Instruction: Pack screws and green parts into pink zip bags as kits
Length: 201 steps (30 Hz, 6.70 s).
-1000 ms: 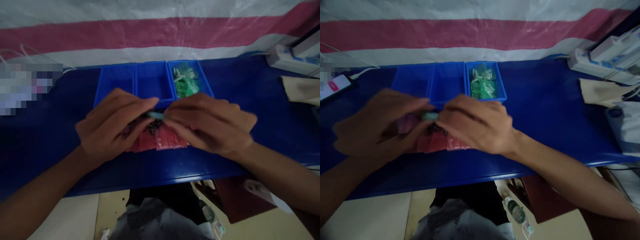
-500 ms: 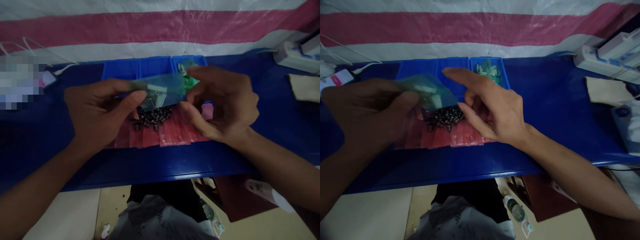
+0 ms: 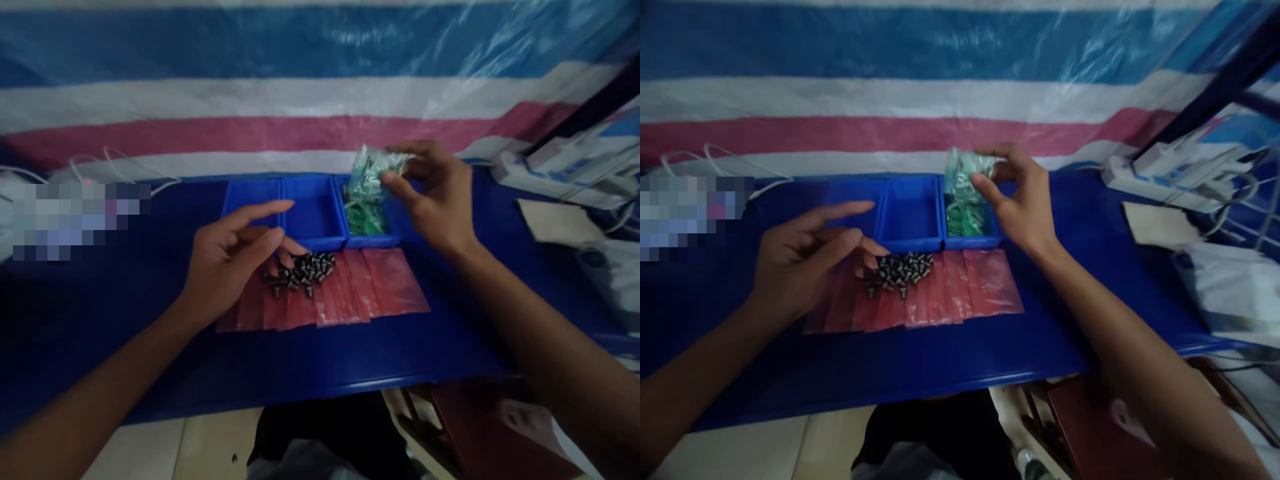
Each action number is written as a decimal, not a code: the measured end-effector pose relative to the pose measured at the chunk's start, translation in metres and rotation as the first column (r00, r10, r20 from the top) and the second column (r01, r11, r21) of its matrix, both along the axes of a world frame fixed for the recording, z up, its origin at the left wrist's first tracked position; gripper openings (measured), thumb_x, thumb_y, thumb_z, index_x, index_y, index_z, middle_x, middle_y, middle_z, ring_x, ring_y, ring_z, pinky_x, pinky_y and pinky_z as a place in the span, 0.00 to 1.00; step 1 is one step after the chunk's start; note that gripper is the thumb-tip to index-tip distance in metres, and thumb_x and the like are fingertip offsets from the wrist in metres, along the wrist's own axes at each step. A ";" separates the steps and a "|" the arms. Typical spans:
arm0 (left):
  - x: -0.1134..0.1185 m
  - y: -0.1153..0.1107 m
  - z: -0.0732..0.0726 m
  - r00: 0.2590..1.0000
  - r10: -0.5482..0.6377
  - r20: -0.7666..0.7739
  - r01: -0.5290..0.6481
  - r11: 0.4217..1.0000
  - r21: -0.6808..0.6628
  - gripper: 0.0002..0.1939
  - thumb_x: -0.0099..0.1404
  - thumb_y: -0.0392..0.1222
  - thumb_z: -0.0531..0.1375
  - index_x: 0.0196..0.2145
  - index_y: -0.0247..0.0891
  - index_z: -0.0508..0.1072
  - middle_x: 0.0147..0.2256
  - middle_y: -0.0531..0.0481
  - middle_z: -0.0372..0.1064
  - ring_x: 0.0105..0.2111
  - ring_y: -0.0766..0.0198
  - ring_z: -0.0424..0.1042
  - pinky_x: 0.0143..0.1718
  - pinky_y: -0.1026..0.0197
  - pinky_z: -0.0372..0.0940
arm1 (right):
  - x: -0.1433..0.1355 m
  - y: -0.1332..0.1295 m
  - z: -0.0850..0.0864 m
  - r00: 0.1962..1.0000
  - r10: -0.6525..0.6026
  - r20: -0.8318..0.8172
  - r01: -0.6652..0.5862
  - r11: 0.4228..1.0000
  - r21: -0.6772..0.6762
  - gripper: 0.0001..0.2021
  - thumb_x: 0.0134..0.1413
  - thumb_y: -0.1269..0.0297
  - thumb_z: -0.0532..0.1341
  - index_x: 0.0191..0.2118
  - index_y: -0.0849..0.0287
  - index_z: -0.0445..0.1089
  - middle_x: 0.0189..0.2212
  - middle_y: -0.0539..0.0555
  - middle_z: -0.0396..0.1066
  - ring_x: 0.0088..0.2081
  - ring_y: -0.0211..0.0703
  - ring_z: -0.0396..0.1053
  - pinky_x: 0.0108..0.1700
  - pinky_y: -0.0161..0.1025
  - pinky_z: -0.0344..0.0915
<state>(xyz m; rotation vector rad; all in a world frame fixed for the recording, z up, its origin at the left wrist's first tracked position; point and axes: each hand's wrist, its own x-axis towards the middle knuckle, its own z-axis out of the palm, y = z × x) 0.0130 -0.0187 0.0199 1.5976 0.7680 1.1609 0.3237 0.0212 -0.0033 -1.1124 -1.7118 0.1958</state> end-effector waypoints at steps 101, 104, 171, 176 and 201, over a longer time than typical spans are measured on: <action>-0.028 0.031 -0.029 0.673 0.437 -0.596 0.340 0.533 0.775 0.10 0.82 0.35 0.61 0.55 0.41 0.80 0.61 0.46 0.80 0.67 0.53 0.75 0.68 0.51 0.77 | -0.057 -0.062 -0.018 0.677 0.371 0.635 -0.433 0.899 -0.063 0.12 0.77 0.73 0.59 0.49 0.65 0.82 0.44 0.61 0.82 0.44 0.51 0.80 0.44 0.46 0.79; -0.026 0.030 -0.030 0.676 0.468 -0.570 0.342 0.487 0.804 0.09 0.82 0.36 0.62 0.54 0.39 0.80 0.60 0.44 0.81 0.66 0.51 0.77 0.65 0.49 0.79 | -0.056 -0.061 -0.018 0.691 0.429 0.582 -0.456 0.883 -0.109 0.12 0.78 0.69 0.59 0.48 0.65 0.81 0.45 0.62 0.83 0.46 0.51 0.81 0.49 0.47 0.79; -0.029 0.027 -0.023 0.579 0.450 -0.680 0.386 0.583 0.715 0.15 0.84 0.38 0.54 0.60 0.44 0.79 0.65 0.53 0.76 0.70 0.54 0.73 0.68 0.44 0.79 | -0.057 -0.066 0.010 0.666 0.483 -0.569 -0.745 0.386 -0.544 0.06 0.70 0.62 0.70 0.45 0.59 0.81 0.33 0.50 0.81 0.28 0.34 0.74 0.30 0.32 0.72; -0.029 0.028 -0.024 0.608 0.460 -0.647 0.388 0.539 0.748 0.14 0.83 0.37 0.58 0.58 0.45 0.79 0.64 0.49 0.78 0.69 0.54 0.73 0.67 0.47 0.79 | -0.061 -0.069 0.009 0.632 0.242 -0.736 -0.756 0.401 -0.518 0.09 0.65 0.59 0.76 0.41 0.60 0.83 0.29 0.50 0.82 0.28 0.35 0.79 0.29 0.30 0.76; -0.026 0.030 -0.024 0.626 0.508 -0.592 0.410 0.431 0.803 0.11 0.82 0.34 0.60 0.56 0.38 0.79 0.61 0.43 0.80 0.66 0.50 0.77 0.61 0.47 0.82 | -0.074 -0.079 -0.020 0.791 0.472 0.389 -0.463 0.878 -0.124 0.11 0.77 0.73 0.60 0.50 0.62 0.81 0.47 0.57 0.83 0.46 0.46 0.80 0.50 0.43 0.76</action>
